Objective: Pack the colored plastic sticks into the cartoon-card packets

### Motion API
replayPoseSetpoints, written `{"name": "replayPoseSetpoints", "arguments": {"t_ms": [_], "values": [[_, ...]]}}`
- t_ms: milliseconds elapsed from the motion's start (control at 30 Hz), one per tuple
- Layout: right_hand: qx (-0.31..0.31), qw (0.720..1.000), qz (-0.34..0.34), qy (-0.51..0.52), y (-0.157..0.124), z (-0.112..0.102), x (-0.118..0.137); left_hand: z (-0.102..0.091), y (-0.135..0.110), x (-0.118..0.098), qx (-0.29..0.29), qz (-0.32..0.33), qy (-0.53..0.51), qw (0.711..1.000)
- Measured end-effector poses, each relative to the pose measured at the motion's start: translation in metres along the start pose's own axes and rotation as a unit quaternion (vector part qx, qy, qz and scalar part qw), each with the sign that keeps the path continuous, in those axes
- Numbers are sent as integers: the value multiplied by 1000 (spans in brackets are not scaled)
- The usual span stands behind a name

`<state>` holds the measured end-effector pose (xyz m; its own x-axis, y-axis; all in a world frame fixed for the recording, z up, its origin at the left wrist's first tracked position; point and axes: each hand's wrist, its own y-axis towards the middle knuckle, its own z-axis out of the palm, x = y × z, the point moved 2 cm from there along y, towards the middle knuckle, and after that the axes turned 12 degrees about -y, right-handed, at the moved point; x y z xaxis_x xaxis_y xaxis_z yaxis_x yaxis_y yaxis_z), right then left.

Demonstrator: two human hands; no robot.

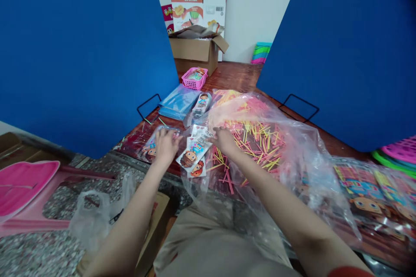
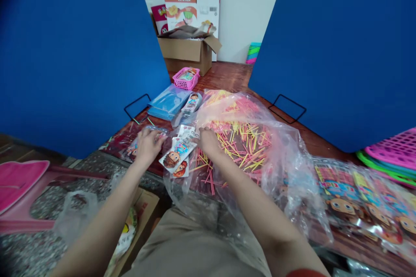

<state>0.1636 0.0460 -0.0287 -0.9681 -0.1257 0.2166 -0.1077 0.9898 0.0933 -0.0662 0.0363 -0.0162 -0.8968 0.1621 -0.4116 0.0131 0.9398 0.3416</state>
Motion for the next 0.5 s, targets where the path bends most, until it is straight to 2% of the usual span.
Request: {"name": "replayPoseSetpoints", "arguments": {"t_ms": [67, 133, 233, 300, 367, 500], "values": [[29, 999, 12, 5, 6, 5, 4, 5, -4, -12, 15, 48, -52, 997], [20, 999, 10, 37, 8, 8, 5, 8, -6, -21, 25, 70, -98, 992], [-48, 994, -5, 102, 7, 7, 3, 10, -3, -35, 21, 69, -176, 982], [-96, 980, -13, 174, 2, 5, 0, 12, 0, -44, 17, 43, -259, 965], [-115, 955, -16, 272, -5, 2, -3, 14, 2, -55, 45, -3, -377, 925], [-75, 900, -32, 429, -28, -12, -15, 22, -5, -80, 132, -92, -578, 800]]}}
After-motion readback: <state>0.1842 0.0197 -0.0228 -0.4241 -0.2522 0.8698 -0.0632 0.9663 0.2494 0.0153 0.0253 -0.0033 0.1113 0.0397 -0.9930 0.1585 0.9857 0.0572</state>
